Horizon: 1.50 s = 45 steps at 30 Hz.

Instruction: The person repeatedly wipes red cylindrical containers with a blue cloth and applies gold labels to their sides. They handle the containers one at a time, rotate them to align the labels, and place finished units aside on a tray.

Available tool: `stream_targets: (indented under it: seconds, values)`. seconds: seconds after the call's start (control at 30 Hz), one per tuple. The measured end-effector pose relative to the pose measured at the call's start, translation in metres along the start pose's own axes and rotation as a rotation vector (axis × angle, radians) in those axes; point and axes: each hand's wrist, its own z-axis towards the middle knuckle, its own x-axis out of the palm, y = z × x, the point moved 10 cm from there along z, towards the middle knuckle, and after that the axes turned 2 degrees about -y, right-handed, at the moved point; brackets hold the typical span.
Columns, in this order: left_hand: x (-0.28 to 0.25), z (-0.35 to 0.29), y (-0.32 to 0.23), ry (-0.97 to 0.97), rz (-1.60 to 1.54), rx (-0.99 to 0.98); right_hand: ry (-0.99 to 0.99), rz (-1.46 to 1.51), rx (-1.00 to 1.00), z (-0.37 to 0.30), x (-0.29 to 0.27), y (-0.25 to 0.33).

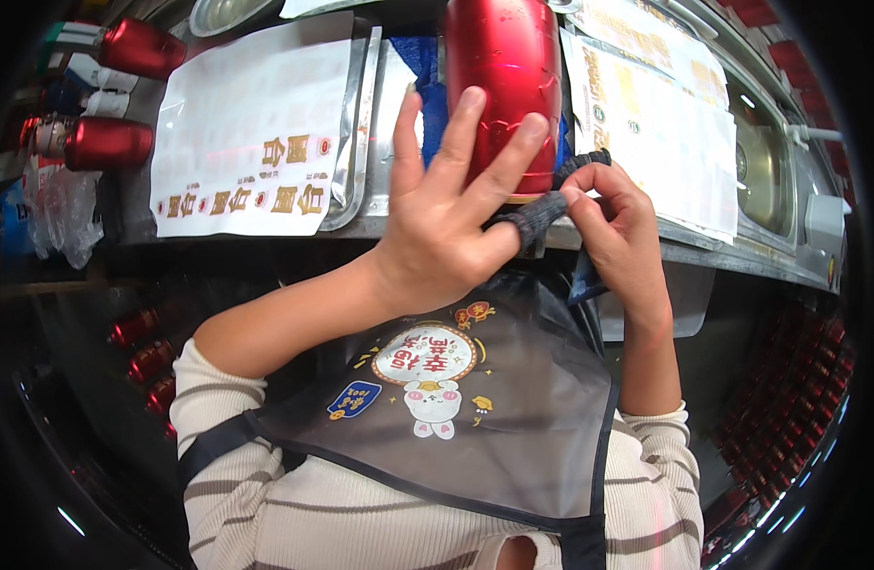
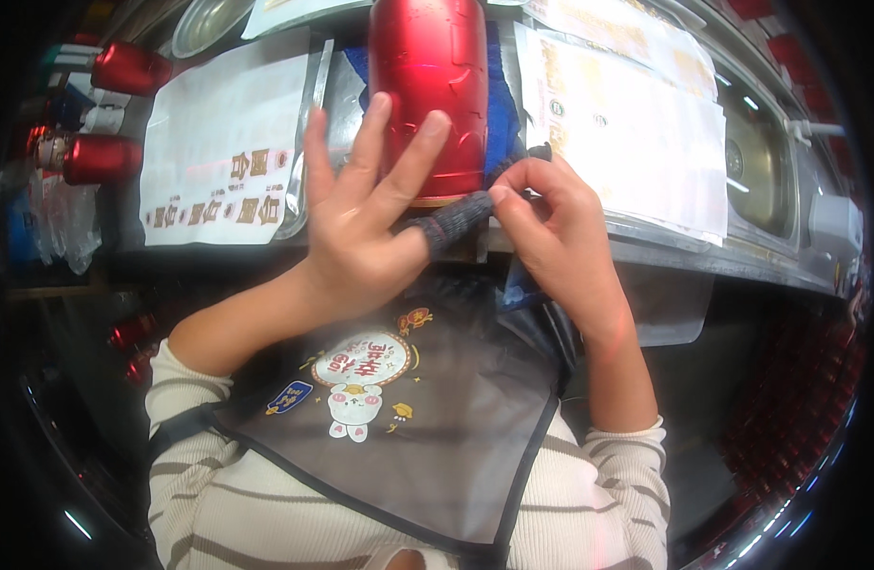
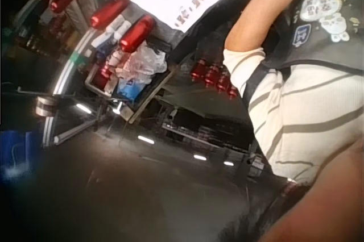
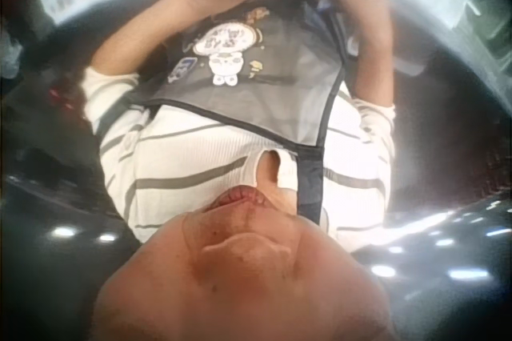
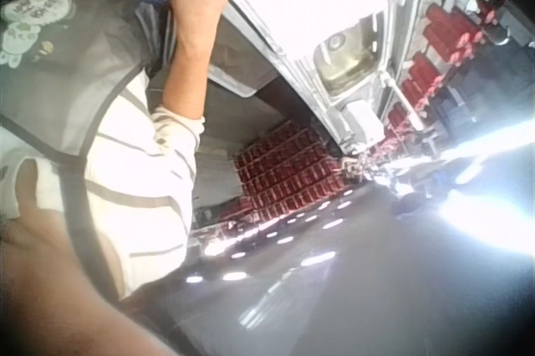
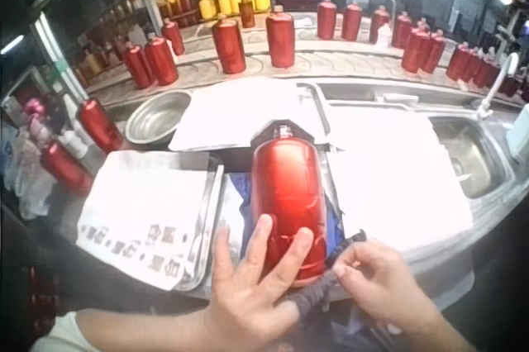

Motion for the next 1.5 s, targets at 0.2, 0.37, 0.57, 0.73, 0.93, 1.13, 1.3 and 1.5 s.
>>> stream_targets:
  seconds: [0.2, 0.37, 0.57, 0.73, 0.93, 1.13, 1.3, 1.5]
  values:
    - [0.005, -0.021, 0.041, -0.072, -0.220, -0.270, 0.160, 0.079, 0.038, -0.006, 0.013, 0.005]
    - [0.002, -0.050, 0.047, -0.013, -0.311, -0.360, 0.156, 0.002, 0.012, -0.007, 0.006, 0.015]
    - [0.001, -0.064, 0.037, 0.057, -0.213, -0.271, 0.115, 0.141, 0.092, -0.006, -0.006, 0.013]
    - [-0.003, -0.041, 0.025, 0.043, -0.112, -0.171, 0.096, 0.150, 0.163, -0.004, -0.006, 0.004]
    - [0.002, -0.002, 0.006, 0.091, 0.007, -0.030, 0.066, 0.100, 0.119, -0.003, -0.003, -0.001]
    - [0.004, -0.015, 0.035, -0.053, -0.161, -0.272, 0.064, -0.057, -0.078, 0.001, 0.006, 0.013]
    - [0.000, -0.047, 0.045, -0.003, -0.290, -0.341, 0.129, 0.051, 0.027, -0.005, 0.005, 0.015]
    - [0.000, -0.068, 0.039, 0.055, -0.216, -0.259, 0.111, 0.181, 0.081, -0.006, -0.001, 0.012]
